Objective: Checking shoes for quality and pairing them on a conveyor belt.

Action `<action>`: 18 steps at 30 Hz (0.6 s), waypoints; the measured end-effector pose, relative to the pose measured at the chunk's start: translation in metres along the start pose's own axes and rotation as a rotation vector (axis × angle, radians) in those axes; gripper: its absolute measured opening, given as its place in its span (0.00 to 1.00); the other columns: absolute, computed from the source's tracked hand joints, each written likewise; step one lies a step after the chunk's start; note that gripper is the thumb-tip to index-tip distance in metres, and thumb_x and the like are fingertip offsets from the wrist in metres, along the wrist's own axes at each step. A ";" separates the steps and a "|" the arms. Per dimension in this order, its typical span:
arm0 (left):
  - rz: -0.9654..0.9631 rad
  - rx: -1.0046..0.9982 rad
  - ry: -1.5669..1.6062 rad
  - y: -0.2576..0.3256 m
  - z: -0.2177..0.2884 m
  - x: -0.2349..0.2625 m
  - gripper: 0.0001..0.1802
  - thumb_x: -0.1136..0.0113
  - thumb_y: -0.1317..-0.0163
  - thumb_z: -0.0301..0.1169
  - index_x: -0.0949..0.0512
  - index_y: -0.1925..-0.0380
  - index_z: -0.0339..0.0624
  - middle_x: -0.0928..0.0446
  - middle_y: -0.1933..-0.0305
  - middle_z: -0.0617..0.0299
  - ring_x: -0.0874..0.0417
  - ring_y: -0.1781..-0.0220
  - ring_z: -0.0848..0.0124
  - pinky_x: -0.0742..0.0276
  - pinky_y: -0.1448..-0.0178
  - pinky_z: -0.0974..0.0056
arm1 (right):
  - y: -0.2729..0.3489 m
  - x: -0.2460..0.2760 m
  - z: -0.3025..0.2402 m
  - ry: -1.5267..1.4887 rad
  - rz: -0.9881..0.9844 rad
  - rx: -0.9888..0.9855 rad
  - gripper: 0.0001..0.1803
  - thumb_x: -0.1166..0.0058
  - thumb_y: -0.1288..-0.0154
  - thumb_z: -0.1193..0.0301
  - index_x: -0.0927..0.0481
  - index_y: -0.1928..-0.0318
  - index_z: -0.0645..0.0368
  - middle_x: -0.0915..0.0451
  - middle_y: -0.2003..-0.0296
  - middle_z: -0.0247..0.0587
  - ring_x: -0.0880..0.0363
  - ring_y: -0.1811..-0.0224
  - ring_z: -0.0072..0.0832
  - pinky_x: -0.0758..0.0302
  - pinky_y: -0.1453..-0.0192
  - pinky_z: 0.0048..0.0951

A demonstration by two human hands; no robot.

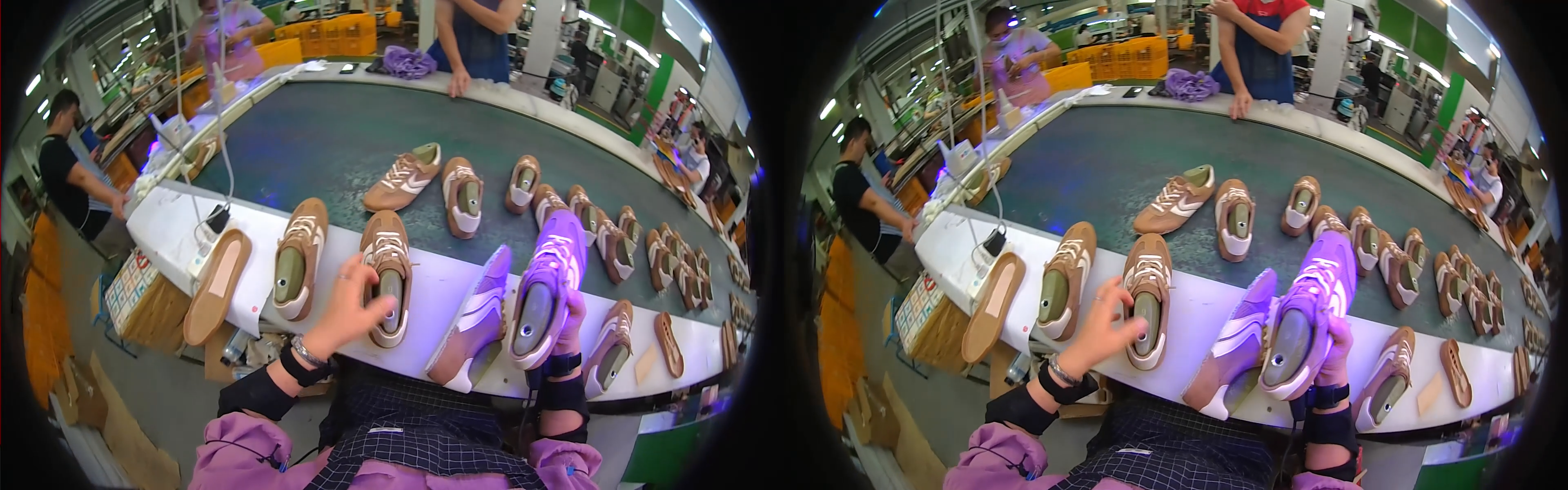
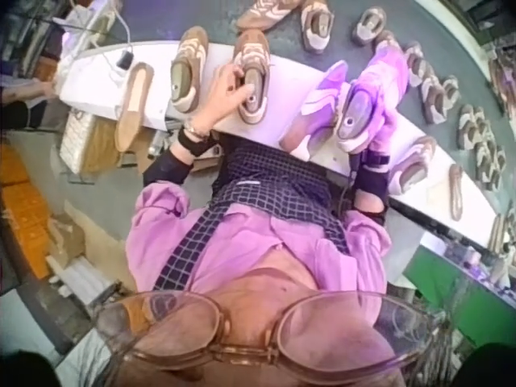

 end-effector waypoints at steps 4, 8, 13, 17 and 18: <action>0.145 0.470 0.216 -0.023 -0.081 -0.012 0.18 0.44 0.41 0.42 0.30 0.67 0.36 0.30 0.47 0.44 0.30 0.45 0.54 0.32 0.44 0.54 | 0.003 0.031 0.012 0.077 0.097 -0.003 0.39 0.49 0.51 0.45 0.29 0.49 0.67 0.21 0.61 0.53 0.18 0.66 0.44 0.18 0.61 0.41; -0.013 0.421 -0.183 -0.039 -0.075 -0.032 0.22 0.50 0.38 0.45 0.24 0.61 0.34 0.27 0.53 0.43 0.33 0.46 0.51 0.42 0.39 0.52 | 0.000 0.018 0.022 0.032 0.076 -0.097 0.42 0.49 0.53 0.42 0.29 0.50 0.69 0.21 0.63 0.56 0.19 0.67 0.46 0.18 0.64 0.42; -0.270 0.758 0.815 -0.047 -0.012 -0.061 0.17 0.48 0.36 0.43 0.25 0.56 0.43 0.26 0.55 0.64 0.28 0.55 0.74 0.33 0.49 0.68 | 0.006 0.012 0.026 -0.250 0.026 -0.219 0.36 0.49 0.48 0.52 0.30 0.46 0.68 0.22 0.55 0.53 0.20 0.56 0.42 0.22 0.50 0.40; -0.441 0.774 0.842 -0.055 0.005 -0.091 0.16 0.42 0.40 0.42 0.26 0.59 0.43 0.25 0.61 0.62 0.26 0.61 0.72 0.33 0.49 0.66 | 0.003 0.036 0.029 -0.259 0.060 -0.186 0.32 0.50 0.45 0.56 0.31 0.45 0.66 0.23 0.52 0.52 0.22 0.53 0.39 0.26 0.44 0.37; -0.426 0.847 0.872 -0.056 -0.001 -0.092 0.17 0.41 0.41 0.42 0.26 0.59 0.41 0.25 0.62 0.62 0.27 0.61 0.73 0.33 0.51 0.66 | 0.001 0.041 0.027 -0.161 0.078 -0.107 0.31 0.50 0.44 0.57 0.31 0.44 0.66 0.23 0.52 0.51 0.22 0.52 0.38 0.27 0.43 0.36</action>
Point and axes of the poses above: each hand's wrist, its own y-axis away from the middle knuckle, its own x-axis out of the back of the hand, z = x × y, the point moved 3 cm from there along -y, towards the middle knuckle
